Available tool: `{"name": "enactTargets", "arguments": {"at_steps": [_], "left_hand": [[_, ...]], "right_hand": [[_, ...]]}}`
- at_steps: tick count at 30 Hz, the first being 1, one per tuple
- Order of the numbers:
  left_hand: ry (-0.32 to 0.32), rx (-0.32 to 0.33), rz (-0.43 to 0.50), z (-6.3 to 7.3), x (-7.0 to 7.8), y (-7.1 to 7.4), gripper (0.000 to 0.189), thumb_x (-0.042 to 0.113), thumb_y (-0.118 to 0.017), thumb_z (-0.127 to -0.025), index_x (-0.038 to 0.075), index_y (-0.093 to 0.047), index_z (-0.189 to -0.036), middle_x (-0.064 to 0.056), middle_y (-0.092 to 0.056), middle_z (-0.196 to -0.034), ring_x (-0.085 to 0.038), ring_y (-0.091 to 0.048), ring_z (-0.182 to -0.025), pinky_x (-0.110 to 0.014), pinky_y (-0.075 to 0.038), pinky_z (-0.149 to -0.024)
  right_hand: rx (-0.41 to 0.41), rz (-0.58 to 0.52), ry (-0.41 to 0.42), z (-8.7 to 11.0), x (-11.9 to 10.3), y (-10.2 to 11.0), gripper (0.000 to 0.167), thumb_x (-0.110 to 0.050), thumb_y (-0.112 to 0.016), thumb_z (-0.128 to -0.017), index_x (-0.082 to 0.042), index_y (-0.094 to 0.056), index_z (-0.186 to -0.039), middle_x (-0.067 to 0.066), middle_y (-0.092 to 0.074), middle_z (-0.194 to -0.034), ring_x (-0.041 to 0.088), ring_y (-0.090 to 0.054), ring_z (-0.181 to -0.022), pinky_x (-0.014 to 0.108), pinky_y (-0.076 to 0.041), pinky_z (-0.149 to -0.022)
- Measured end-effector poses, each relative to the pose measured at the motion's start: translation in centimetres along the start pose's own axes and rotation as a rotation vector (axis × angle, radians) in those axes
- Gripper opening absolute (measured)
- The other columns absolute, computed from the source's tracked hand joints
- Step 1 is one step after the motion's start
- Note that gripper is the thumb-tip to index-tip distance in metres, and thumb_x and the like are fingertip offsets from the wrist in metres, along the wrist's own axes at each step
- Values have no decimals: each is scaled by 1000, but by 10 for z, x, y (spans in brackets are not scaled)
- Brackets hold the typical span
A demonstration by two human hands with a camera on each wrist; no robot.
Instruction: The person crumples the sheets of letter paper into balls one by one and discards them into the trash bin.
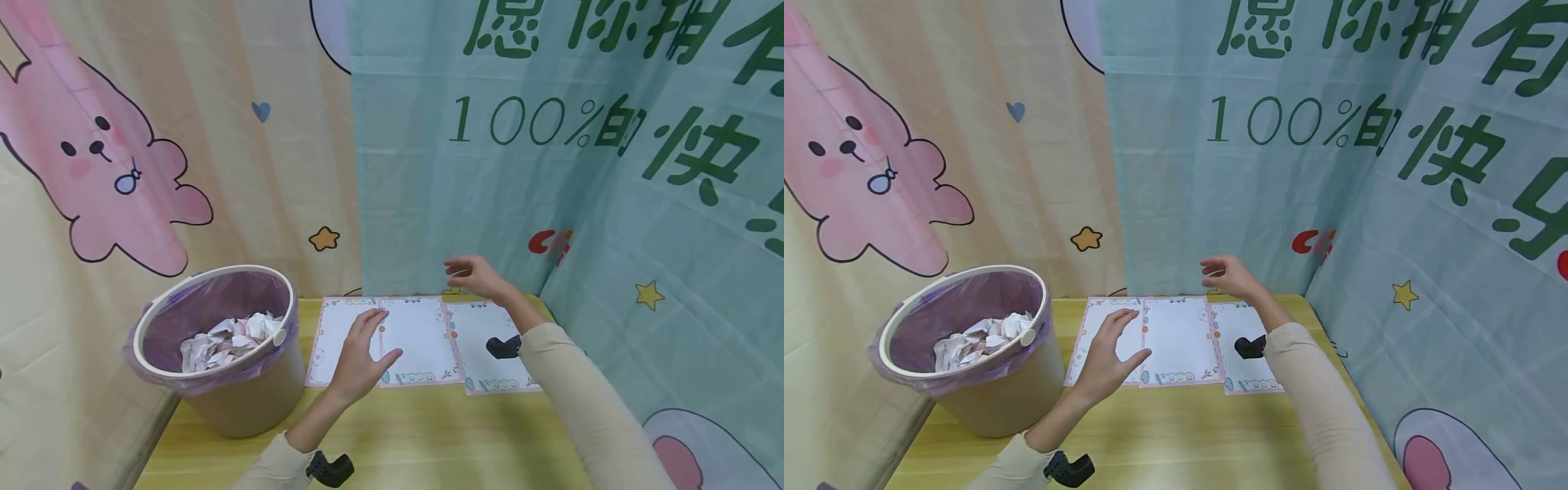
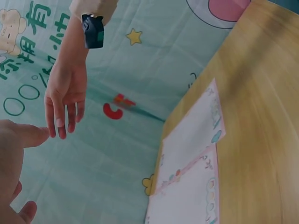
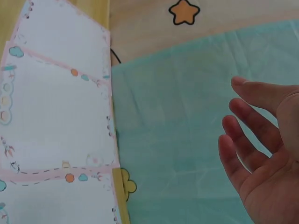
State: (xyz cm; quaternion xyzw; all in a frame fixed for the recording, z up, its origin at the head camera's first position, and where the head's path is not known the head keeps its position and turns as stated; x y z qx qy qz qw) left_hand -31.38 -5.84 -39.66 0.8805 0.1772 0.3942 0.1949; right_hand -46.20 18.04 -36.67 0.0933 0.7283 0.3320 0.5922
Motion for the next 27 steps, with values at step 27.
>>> {"name": "enactTargets", "arguments": {"at_steps": [27], "left_hand": [[65,-261,-13,27,-29,-158,65,17,-86,-86,4,-57,-142,-11,-54,-145,-30,-50,-134,-41,-44,-111]], "right_hand": [[87,159,-253,56,163,27,52,-7,-67,-101,8,-49,-147,30,-53,-143,47,-49,-129,56,-46,-106]]}}
Point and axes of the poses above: each hand's wrist, its own z-axis away from the middle knuckle, its own y-axis out of the back of the hand, x = y × z, the point moved 9 cm from there along -z, towards the middle knuckle
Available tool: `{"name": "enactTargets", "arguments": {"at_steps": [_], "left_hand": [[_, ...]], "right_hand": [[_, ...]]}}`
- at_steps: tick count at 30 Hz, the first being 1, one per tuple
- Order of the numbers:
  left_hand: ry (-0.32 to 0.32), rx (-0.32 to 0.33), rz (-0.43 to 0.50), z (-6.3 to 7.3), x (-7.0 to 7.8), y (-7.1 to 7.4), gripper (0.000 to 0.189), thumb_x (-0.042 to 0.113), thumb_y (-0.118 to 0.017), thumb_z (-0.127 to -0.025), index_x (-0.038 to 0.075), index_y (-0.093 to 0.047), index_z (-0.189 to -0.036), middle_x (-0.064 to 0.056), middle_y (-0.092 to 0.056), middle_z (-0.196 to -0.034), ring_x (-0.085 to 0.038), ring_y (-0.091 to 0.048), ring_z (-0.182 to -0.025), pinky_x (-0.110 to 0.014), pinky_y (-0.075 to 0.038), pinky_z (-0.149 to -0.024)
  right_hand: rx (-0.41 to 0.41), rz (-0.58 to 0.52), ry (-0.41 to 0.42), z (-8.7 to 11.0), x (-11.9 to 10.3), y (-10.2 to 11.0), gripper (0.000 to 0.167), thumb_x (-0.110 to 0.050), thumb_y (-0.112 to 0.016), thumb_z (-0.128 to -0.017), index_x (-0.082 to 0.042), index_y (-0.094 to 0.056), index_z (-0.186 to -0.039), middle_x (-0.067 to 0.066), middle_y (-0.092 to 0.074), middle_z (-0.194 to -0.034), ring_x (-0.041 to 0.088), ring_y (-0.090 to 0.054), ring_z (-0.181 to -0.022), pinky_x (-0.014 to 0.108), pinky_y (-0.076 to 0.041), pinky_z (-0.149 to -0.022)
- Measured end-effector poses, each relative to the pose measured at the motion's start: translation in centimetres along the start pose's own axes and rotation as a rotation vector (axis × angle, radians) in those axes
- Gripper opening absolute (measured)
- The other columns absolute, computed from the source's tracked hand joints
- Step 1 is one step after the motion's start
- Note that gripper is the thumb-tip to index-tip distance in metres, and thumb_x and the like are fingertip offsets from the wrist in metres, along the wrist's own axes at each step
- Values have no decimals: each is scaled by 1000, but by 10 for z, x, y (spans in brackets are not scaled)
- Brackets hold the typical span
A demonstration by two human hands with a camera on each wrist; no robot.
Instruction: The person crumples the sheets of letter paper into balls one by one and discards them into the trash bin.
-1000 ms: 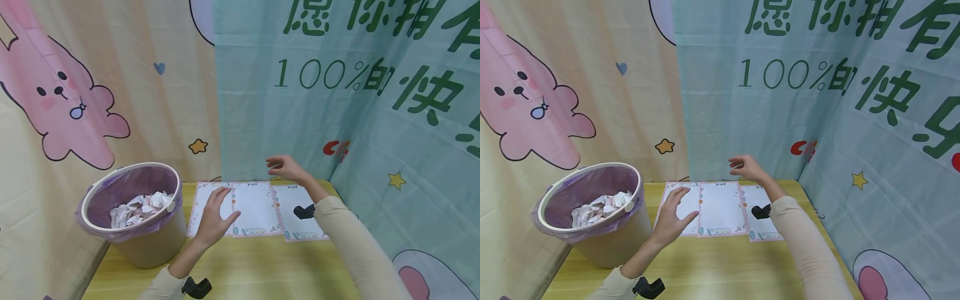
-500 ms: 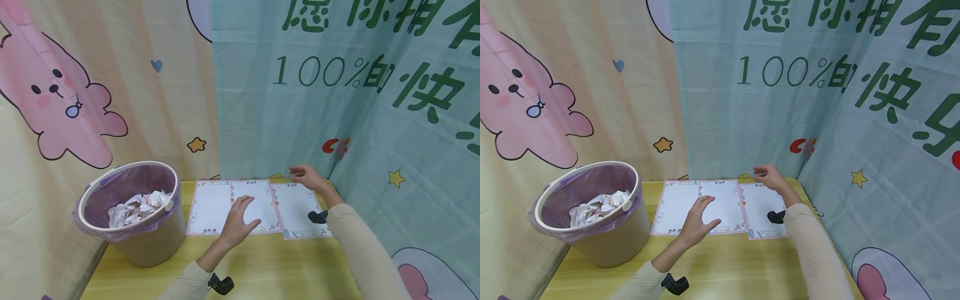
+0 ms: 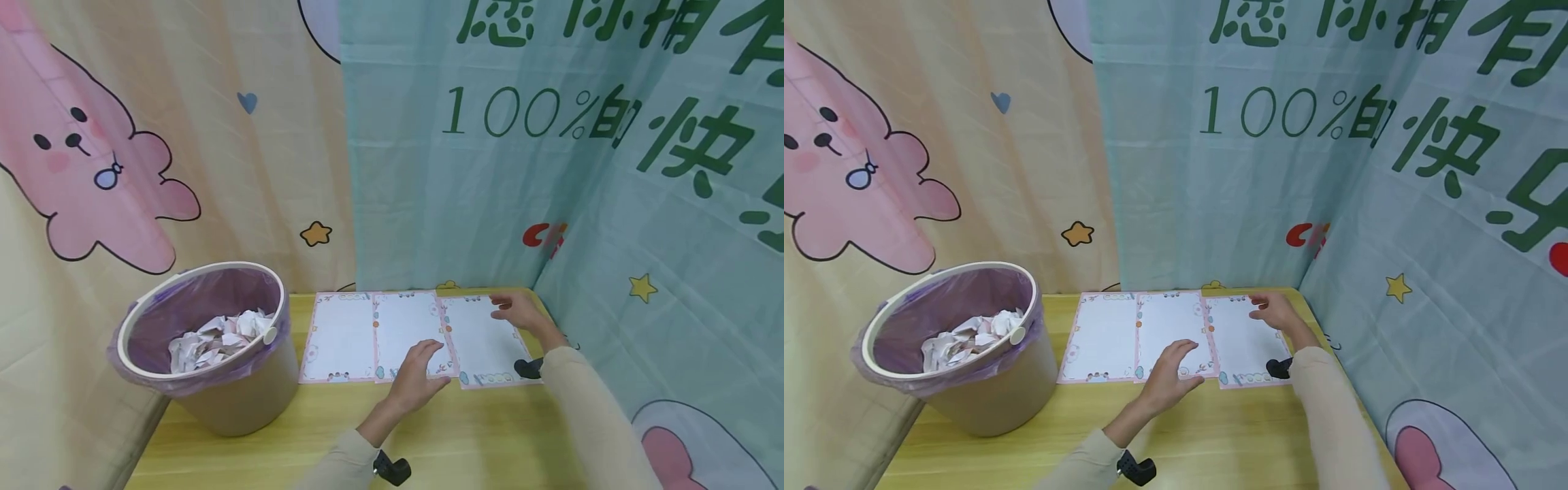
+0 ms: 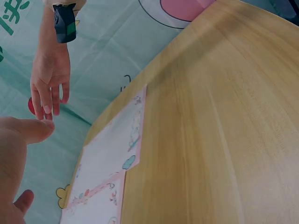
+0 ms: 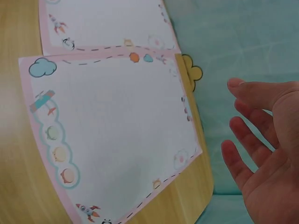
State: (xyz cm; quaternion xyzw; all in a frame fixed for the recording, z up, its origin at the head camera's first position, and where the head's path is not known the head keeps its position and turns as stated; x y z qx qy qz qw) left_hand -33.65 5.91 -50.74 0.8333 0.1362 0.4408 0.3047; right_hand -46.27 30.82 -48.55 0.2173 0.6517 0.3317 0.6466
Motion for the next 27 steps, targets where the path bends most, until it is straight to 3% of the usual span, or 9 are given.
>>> {"name": "enactTargets", "arguments": {"at_steps": [5,12,16,19,22,27], "left_hand": [[31,-98,7,-4,-9,-35,63,15,-83,-89,4,-55,-144,-10,-53,-148,-28,-50,-136,-40,-42,-112],[83,-148,15,-11,-22,-73,55,14,-83,-90,4,-60,-139,-12,-57,-145,-28,-52,-135,-41,-42,-112],[102,-175,-21,-13,-26,-87,49,15,-80,-93,5,-63,-137,-10,-59,-143,-27,-53,-134,-38,-43,-112],[117,-156,-63,-13,-31,-93,42,13,-79,-93,5,-66,-133,-9,-63,-139,-26,-56,-131,-37,-45,-110],[104,-146,-121,-10,-35,-101,39,12,-79,-93,6,-69,-130,-7,-65,-135,-24,-58,-128,-36,-46,-108],[-15,-178,-267,-2,-36,-116,33,15,-74,-95,7,-71,-127,-4,-68,-131,-19,-60,-125,-31,-47,-106]], "right_hand": [[12,-35,-102,3,34,-9,51,-6,-67,-101,6,-50,-147,29,-50,-146,47,-46,-132,59,-43,-108],[45,-51,-164,5,61,-27,51,-7,-67,-100,5,-50,-147,30,-47,-149,48,-43,-137,59,-39,-111],[75,-65,-217,4,74,-34,51,-7,-68,-100,4,-51,-147,29,-48,-149,48,-43,-136,60,-38,-111],[80,-72,-244,4,83,-40,53,-10,-69,-100,3,-50,-148,28,-46,-150,48,-43,-136,60,-38,-112],[72,-65,-274,4,93,-44,55,-13,-68,-100,0,-49,-150,27,-43,-154,48,-41,-138,61,-37,-112],[68,-31,-322,9,107,-47,57,-17,-68,-100,-2,-47,-151,30,-38,-155,51,-40,-136,64,-38,-109]]}}
Point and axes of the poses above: each hand's wrist, its own z-axis away from the middle knuckle, its own y-axis out of the back of the hand, x = y × z, the point moved 9 cm from there along -z, towards the middle knuckle
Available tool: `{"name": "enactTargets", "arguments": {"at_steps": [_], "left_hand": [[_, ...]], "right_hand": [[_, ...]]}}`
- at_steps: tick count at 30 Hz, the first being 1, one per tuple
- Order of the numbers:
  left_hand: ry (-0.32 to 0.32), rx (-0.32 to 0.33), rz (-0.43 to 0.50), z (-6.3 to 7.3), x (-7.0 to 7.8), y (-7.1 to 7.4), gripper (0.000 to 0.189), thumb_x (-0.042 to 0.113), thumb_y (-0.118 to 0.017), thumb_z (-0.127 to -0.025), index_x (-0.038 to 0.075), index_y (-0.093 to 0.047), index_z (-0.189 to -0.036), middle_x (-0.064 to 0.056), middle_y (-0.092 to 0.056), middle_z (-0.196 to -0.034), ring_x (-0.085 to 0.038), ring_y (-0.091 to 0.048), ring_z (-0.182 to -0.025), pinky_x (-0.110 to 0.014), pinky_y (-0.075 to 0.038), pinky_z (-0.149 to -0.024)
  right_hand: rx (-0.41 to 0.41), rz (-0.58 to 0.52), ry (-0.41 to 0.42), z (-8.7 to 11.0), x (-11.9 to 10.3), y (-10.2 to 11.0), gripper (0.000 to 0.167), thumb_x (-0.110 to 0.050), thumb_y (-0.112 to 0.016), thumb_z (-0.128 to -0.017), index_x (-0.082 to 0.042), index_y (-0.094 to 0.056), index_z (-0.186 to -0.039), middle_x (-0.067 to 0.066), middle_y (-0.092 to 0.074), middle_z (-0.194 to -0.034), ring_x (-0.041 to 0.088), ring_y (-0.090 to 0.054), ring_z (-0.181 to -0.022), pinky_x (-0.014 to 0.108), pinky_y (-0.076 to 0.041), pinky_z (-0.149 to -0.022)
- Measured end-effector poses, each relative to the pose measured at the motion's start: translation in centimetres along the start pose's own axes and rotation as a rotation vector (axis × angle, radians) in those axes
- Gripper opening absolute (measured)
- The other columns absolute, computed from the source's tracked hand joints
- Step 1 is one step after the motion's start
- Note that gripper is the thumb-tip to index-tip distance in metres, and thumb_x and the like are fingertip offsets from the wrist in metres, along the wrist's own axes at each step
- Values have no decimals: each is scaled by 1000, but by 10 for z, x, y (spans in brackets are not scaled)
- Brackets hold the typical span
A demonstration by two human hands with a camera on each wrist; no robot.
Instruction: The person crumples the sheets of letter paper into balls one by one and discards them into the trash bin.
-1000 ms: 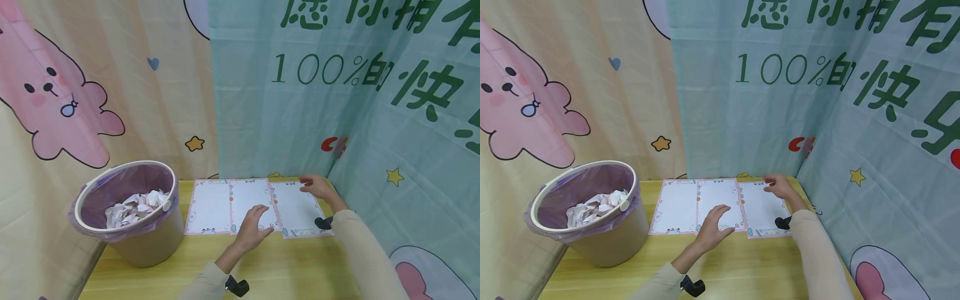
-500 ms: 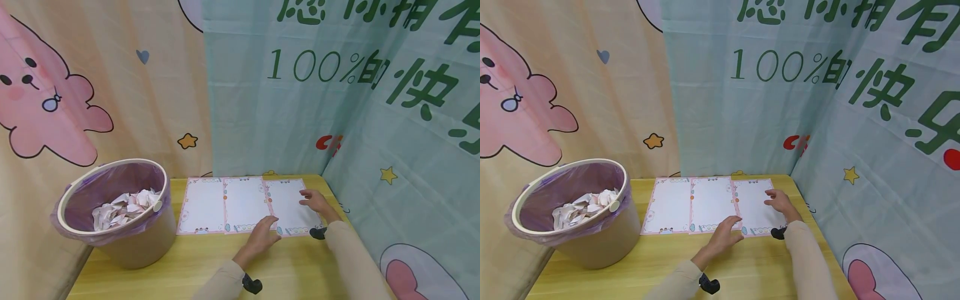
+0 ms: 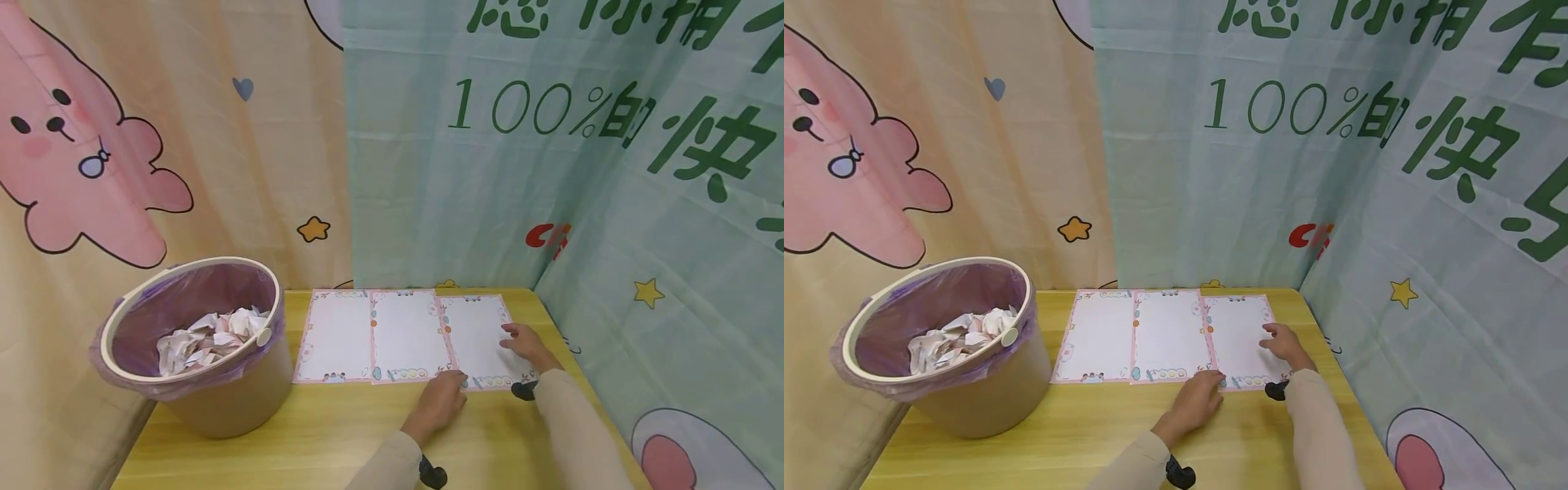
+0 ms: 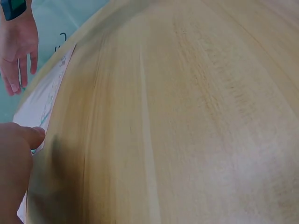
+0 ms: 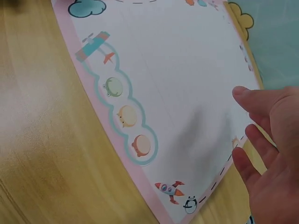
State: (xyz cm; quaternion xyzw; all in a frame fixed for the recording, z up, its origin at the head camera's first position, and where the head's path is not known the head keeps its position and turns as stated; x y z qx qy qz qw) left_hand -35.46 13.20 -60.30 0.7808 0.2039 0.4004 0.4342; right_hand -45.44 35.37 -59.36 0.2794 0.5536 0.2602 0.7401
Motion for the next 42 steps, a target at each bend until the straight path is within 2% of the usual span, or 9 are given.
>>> {"name": "enactTargets", "arguments": {"at_steps": [2,5,9,14,19,22,25,33,42], "left_hand": [[-24,5,-32,2,2,-2,30,14,-75,-95,7,-73,-124,-2,-70,-125,-18,-63,-119,-29,-48,-103],[1,-2,-10,5,1,-4,28,14,-78,-94,9,-76,-121,0,-73,-119,-17,-65,-113,-28,-50,-99],[59,-9,62,6,-4,-6,30,17,-82,-91,11,-77,-120,1,-73,-117,-15,-65,-108,-27,-52,-95],[109,46,163,3,-12,-7,31,14,-86,-86,8,-78,-115,2,-72,-104,-14,-64,-96,-27,-54,-86],[116,35,70,2,-16,-12,32,20,-85,-87,6,-78,-115,1,-62,-98,-15,-55,-90,-26,-50,-80],[101,24,-27,1,-14,-13,29,27,-84,-89,9,-81,-111,1,-59,-96,-15,-51,-87,-26,-47,-76],[106,22,-52,0,-13,-10,22,28,-83,-89,14,-83,-106,3,-57,-90,-13,-49,-83,-25,-44,-72],[176,22,34,0,-18,-6,17,25,-85,-88,14,-84,-101,6,-55,-85,-12,-46,-79,-24,-41,-68],[176,81,35,0,-19,-3,14,25,-86,-86,15,-85,-96,5,-56,-85,-12,-47,-78,-25,-42,-67]], "right_hand": [[-1,21,-11,3,7,0,60,-19,-69,-100,-1,-45,-152,32,-36,-155,52,-44,-131,65,-41,-106],[-22,80,-31,7,18,-4,67,-21,-70,-99,1,-40,-155,34,-36,-154,50,-51,-122,61,-48,-102],[-13,187,4,8,29,-8,71,-19,-73,-98,8,-38,-154,34,-39,-153,50,-48,-129,60,-42,-108],[25,139,31,11,38,-11,73,-18,-79,-93,8,-43,-151,34,-39,-153,53,-39,-137,66,-31,-113],[19,122,28,16,45,-16,80,-23,-83,-90,4,-42,-153,32,-36,-154,50,-42,-131,66,-34,-111],[3,149,10,20,44,-15,87,-26,-83,-90,5,-35,-156,31,-30,-157,49,-43,-129,64,-35,-111],[-12,156,-19,24,42,-14,92,-27,-84,-89,6,-31,-157,31,-25,-159,50,-43,-127,61,-38,-111],[13,224,-40,22,41,-11,83,-26,-86,-87,9,-45,-149,32,-45,-147,45,-53,-117,60,-44,-105],[30,271,70,24,40,-15,68,-27,-81,-92,8,-55,-143,27,-46,-151,49,-38,-141,61,-32,-114]]}}
Point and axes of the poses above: each hand's wrist, its own z-axis away from the middle knuckle, its own y-axis out of the back of the hand, x = y × z, the point moved 9 cm from there along -z, towards the middle knuckle
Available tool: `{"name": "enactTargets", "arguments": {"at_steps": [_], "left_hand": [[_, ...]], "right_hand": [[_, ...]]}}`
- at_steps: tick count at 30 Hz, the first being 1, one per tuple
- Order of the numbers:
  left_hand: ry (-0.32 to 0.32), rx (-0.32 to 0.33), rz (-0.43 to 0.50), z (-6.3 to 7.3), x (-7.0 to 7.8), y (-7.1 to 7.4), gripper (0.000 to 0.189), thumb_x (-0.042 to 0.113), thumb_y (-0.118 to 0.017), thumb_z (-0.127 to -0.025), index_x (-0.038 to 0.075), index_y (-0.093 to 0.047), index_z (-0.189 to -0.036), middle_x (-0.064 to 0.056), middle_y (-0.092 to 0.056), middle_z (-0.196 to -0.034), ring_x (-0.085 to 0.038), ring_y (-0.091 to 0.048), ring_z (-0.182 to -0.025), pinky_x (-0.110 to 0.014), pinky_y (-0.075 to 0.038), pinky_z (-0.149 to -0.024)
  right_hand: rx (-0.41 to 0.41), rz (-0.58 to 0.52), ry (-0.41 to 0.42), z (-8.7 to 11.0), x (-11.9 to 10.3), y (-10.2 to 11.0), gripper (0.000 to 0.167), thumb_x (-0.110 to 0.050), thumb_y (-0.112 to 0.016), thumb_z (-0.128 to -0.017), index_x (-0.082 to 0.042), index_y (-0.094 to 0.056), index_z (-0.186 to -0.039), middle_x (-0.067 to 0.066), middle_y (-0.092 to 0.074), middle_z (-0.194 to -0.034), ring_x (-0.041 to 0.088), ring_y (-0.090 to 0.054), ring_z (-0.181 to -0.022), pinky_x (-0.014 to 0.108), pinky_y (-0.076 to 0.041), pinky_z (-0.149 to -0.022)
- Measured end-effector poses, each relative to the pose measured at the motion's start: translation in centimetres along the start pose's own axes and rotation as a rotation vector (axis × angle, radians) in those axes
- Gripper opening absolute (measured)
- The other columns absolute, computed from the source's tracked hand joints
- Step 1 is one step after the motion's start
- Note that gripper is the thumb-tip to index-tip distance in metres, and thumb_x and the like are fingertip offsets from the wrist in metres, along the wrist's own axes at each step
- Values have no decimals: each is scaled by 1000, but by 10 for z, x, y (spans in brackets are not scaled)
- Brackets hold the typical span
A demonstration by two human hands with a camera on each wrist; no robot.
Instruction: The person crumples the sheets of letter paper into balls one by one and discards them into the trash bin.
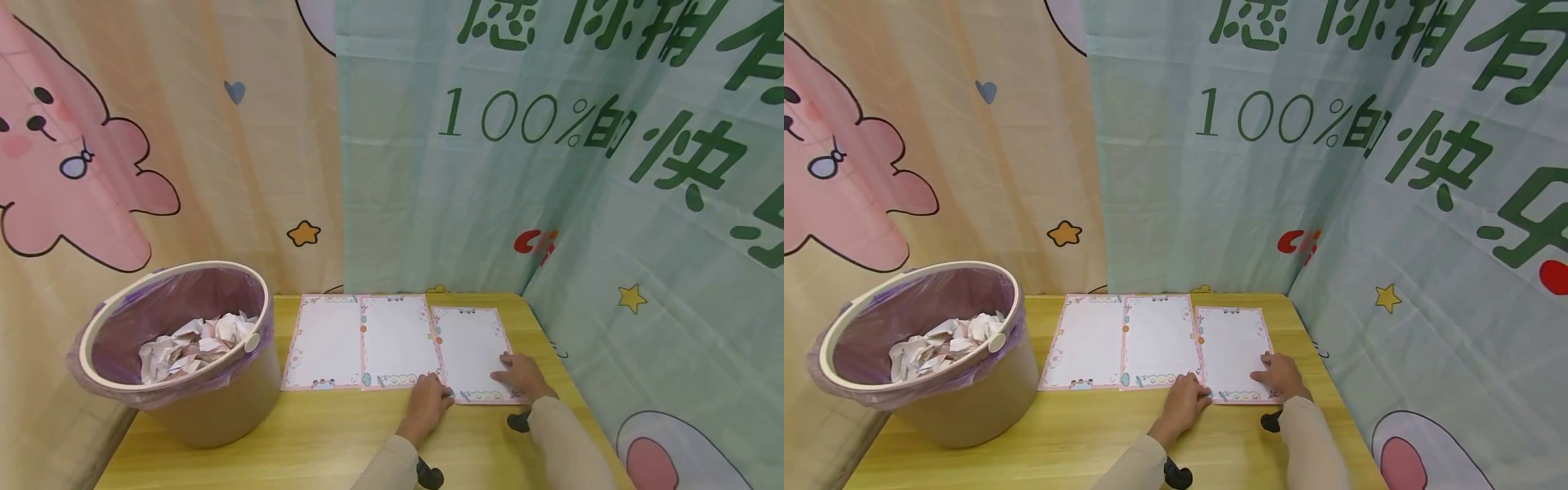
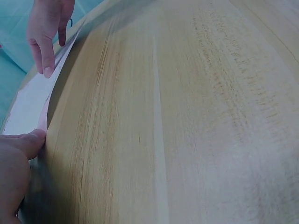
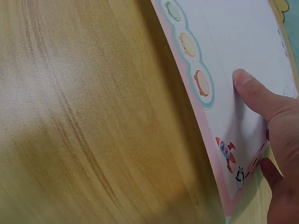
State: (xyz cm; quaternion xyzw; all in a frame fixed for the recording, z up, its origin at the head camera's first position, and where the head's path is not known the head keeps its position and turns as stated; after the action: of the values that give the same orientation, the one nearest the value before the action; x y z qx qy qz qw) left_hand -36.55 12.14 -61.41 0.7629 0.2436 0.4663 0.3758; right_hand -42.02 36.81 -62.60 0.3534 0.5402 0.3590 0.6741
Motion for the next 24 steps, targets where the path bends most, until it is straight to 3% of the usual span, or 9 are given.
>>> {"name": "enactTargets", "arguments": {"at_steps": [5,10,14,17,24], "left_hand": [[9,33,0,0,1,1,11,25,-86,-85,16,-85,-91,5,-57,-83,-14,-49,-77,-26,-43,-66],[31,77,-19,0,3,0,11,28,-87,-84,18,-84,-82,7,-54,-81,-13,-49,-74,-27,-42,-64],[68,142,2,1,2,5,11,26,-88,-83,17,-83,-78,6,-57,-82,-14,-54,-74,-28,-45,-64],[91,160,85,2,3,9,9,20,-87,-83,13,-82,-79,5,-58,-81,-15,-57,-75,-29,-48,-66],[137,170,407,-2,3,9,6,-2,-83,-84,1,-80,-80,-1,-63,-81,-16,-60,-77,-30,-54,-71]], "right_hand": [[39,-43,22,8,-4,0,71,-24,-80,-93,14,-49,-143,35,-41,-152,53,-35,-141,64,-28,-114],[92,-99,-112,15,3,4,84,-27,-84,-89,19,-40,-144,40,-40,-140,52,-42,-126,63,-34,-112],[77,-161,-190,15,6,1,81,-25,-86,-87,18,-40,-138,36,-49,-128,44,-50,-111,58,-45,-103],[71,-173,-230,16,9,0,78,-24,-87,-85,20,-42,-131,35,-52,-118,43,-51,-104,56,-49,-95],[93,-147,-273,14,21,5,83,-31,-92,-79,21,-47,-126,33,-53,-109,43,-53,-97,53,-51,-88]]}}
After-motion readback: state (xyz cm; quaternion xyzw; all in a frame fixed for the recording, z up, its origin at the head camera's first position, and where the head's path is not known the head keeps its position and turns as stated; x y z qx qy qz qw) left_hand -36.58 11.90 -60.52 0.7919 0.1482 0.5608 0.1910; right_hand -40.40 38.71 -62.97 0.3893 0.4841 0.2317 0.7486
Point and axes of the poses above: each hand's wrist, its own z-axis away from the middle knuckle, its own y-axis out of the back of the hand, x = y × z, the point moved 9 cm from there along -z, towards the middle knuckle
